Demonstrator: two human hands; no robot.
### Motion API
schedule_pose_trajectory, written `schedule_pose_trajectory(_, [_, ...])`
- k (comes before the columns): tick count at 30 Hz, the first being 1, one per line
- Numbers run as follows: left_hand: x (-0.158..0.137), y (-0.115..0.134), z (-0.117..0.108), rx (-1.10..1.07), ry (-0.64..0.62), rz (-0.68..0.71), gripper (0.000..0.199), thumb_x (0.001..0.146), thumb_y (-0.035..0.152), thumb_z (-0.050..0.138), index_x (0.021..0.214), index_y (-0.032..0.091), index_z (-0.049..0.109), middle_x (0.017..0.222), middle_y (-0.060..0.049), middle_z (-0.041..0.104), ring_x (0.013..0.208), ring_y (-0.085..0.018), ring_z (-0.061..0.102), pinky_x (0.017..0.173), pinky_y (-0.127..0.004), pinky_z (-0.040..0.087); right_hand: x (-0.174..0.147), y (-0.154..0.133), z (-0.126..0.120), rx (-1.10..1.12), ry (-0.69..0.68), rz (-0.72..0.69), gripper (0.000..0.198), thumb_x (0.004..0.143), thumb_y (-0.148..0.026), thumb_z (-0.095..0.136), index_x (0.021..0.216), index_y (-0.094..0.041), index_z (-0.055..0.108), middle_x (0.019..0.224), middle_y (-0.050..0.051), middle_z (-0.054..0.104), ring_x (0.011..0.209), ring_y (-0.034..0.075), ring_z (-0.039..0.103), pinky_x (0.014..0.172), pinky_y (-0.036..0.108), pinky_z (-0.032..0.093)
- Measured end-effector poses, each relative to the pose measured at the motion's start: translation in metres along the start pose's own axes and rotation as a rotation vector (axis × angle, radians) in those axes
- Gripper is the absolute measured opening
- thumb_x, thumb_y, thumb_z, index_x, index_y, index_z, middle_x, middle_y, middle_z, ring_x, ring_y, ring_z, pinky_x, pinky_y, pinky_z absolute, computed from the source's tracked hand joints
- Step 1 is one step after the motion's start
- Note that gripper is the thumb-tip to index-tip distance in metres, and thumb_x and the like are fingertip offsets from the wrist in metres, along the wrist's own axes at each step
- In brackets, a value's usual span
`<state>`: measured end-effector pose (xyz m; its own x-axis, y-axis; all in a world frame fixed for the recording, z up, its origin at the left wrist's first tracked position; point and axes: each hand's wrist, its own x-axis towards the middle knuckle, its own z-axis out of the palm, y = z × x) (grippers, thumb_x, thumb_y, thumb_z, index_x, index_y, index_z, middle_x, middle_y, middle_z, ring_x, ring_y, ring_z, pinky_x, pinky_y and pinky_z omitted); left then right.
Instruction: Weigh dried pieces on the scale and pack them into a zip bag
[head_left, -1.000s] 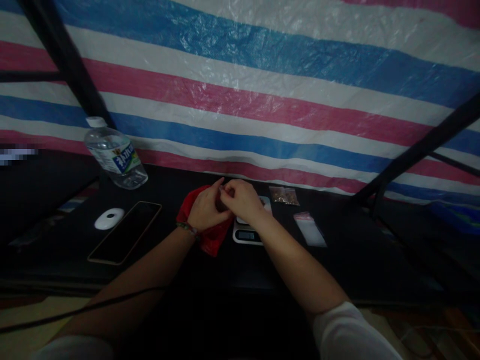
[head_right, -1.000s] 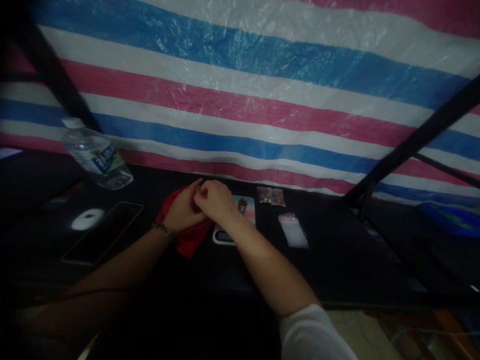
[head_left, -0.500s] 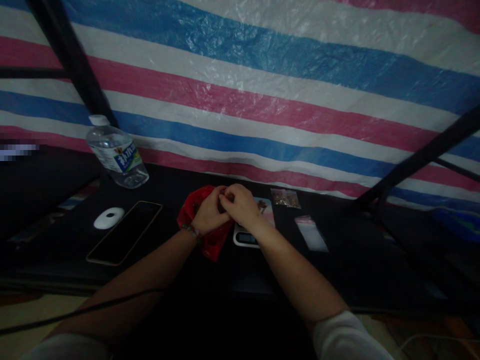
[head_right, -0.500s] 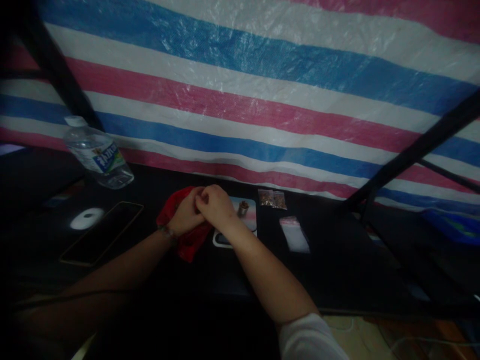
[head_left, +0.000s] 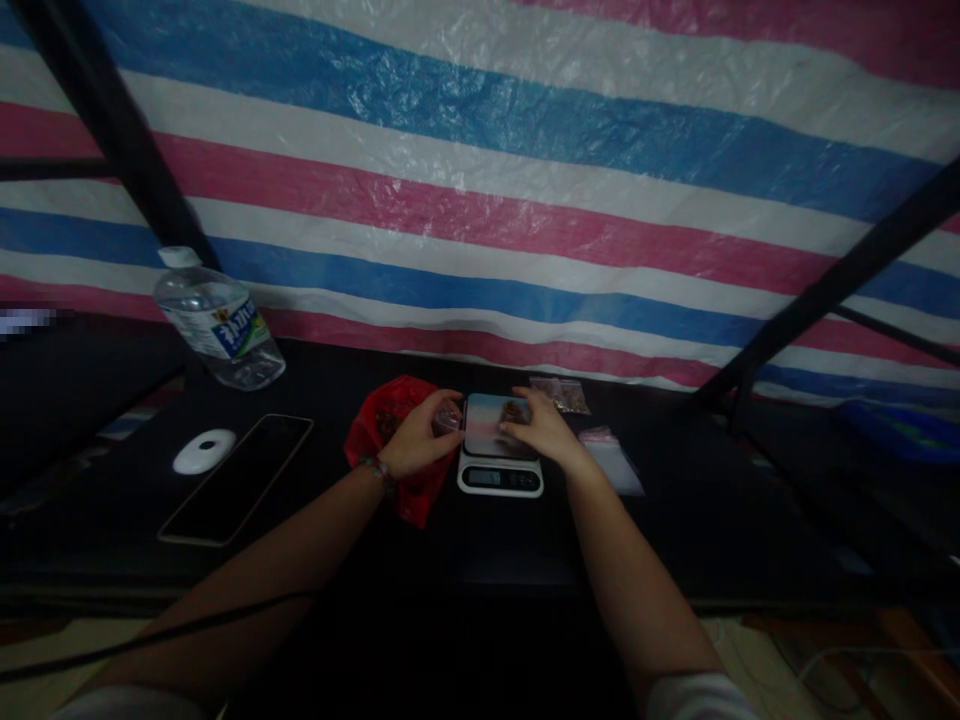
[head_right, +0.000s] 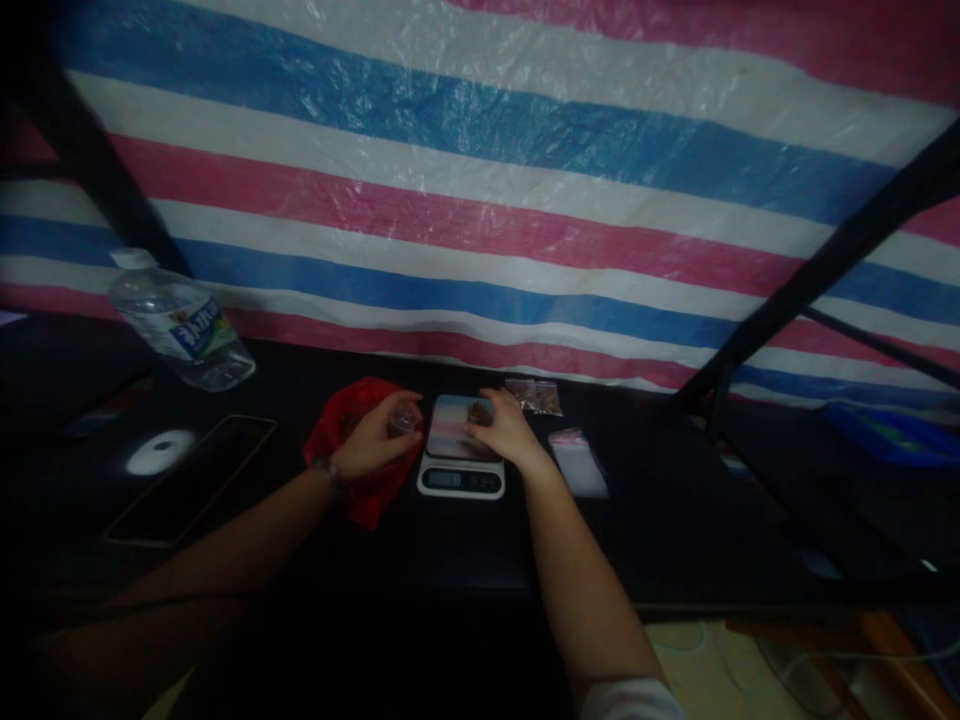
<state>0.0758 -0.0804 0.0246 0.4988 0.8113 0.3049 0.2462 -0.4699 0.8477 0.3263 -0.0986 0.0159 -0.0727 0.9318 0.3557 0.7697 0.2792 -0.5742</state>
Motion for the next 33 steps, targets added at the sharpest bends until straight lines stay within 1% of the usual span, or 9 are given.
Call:
schedule_pose_trajectory(2, [-0.001, -0.002, 0.002, -0.020, -0.047, 0.019, 0.053, 0.074, 0.027, 0.063, 0.123, 0.019, 0.044, 0.103, -0.006, 0.060, 0.088, -0.019, 0.062, 0.081, -0.036, 0.051, -0.001, 0.002, 0.003, -0.011, -0.011, -0.026, 0.039, 0.068, -0.029, 0.071, 0.104, -0.017, 0.063, 0.105, 0.009, 0.064, 0.107, 0.025, 0.055, 0.100, 0.049, 0.035])
schedule_pose_trajectory(4, [-0.001, -0.005, 0.002, -0.032, -0.072, 0.036, 0.059, 0.074, 0.026, 0.065, 0.127, 0.019, 0.041, 0.104, -0.006, 0.059, 0.090, -0.020, 0.062, 0.081, -0.037, 0.052, -0.001, -0.001, 0.005, 0.019, 0.009, -0.046, 0.029, 0.069, -0.027, 0.069, 0.095, -0.017, 0.064, 0.098, 0.007, 0.065, 0.101, 0.023, 0.057, 0.100, 0.048, 0.036])
schedule_pose_trajectory(7, [-0.002, -0.007, 0.001, -0.026, -0.100, 0.070, 0.067, 0.073, 0.027, 0.067, 0.132, 0.020, 0.036, 0.104, -0.007, 0.059, 0.093, -0.021, 0.062, 0.083, -0.038, 0.051, 0.000, -0.007, 0.007, 0.153, 0.081, -0.011, 0.032, 0.069, -0.025, 0.068, 0.100, -0.017, 0.063, 0.101, 0.007, 0.065, 0.099, 0.021, 0.059, 0.097, 0.043, 0.040])
schedule_pose_trajectory(10, [-0.003, -0.005, 0.001, 0.018, -0.171, 0.111, 0.070, 0.073, 0.028, 0.068, 0.134, 0.019, 0.035, 0.106, -0.008, 0.060, 0.096, -0.022, 0.062, 0.087, -0.039, 0.050, -0.002, -0.015, 0.014, 0.412, 0.106, 0.017, 0.046, 0.067, -0.027, 0.069, 0.111, -0.019, 0.057, 0.106, 0.006, 0.064, 0.097, 0.018, 0.061, 0.090, 0.036, 0.046])
schedule_pose_trajectory(14, [-0.005, 0.000, 0.003, 0.101, -0.199, 0.136, 0.069, 0.070, 0.029, 0.070, 0.132, 0.018, 0.039, 0.121, -0.012, 0.057, 0.107, -0.025, 0.059, 0.093, -0.041, 0.048, -0.009, -0.031, 0.018, 0.643, -0.022, 0.002, 0.042, 0.066, -0.032, 0.074, 0.102, -0.020, 0.058, 0.095, 0.003, 0.065, 0.088, 0.017, 0.063, 0.083, 0.033, 0.049])
schedule_pose_trajectory(17, [-0.005, 0.000, 0.005, 0.124, -0.186, 0.151, 0.070, 0.070, 0.030, 0.070, 0.132, 0.017, 0.040, 0.125, -0.014, 0.055, 0.110, -0.026, 0.058, 0.095, -0.041, 0.047, -0.013, -0.041, 0.016, 0.723, -0.109, -0.051, 0.042, 0.070, -0.042, 0.072, 0.104, -0.022, 0.059, 0.102, 0.005, 0.065, 0.094, 0.018, 0.063, 0.085, 0.034, 0.049])
schedule_pose_trajectory(22, [-0.004, 0.000, 0.006, 0.130, -0.163, 0.182, 0.070, 0.069, 0.032, 0.072, 0.130, 0.016, 0.041, 0.123, -0.014, 0.057, 0.110, -0.027, 0.058, 0.095, -0.043, 0.046, -0.017, -0.051, 0.016, 0.760, -0.178, -0.120, 0.047, 0.075, -0.051, 0.067, 0.112, -0.023, 0.056, 0.112, 0.007, 0.062, 0.104, 0.020, 0.060, 0.092, 0.036, 0.047])
schedule_pose_trajectory(28, [-0.004, 0.006, 0.006, 0.133, -0.178, 0.172, 0.069, 0.067, 0.035, 0.074, 0.127, 0.016, 0.046, 0.120, -0.012, 0.059, 0.108, -0.026, 0.059, 0.093, -0.040, 0.048, -0.021, -0.058, 0.015, 0.808, -0.171, -0.122, 0.046, 0.073, -0.045, 0.071, 0.111, -0.024, 0.055, 0.112, 0.006, 0.060, 0.102, 0.020, 0.060, 0.092, 0.036, 0.048])
schedule_pose_trajectory(33, [-0.004, 0.006, 0.007, 0.141, -0.181, 0.160, 0.069, 0.066, 0.035, 0.075, 0.126, 0.016, 0.046, 0.119, -0.012, 0.060, 0.106, -0.026, 0.060, 0.093, -0.040, 0.048, -0.021, -0.056, 0.016, 0.769, -0.226, -0.173, 0.042, 0.076, -0.043, 0.069, 0.112, -0.024, 0.056, 0.112, 0.007, 0.060, 0.102, 0.020, 0.061, 0.092, 0.036, 0.048])
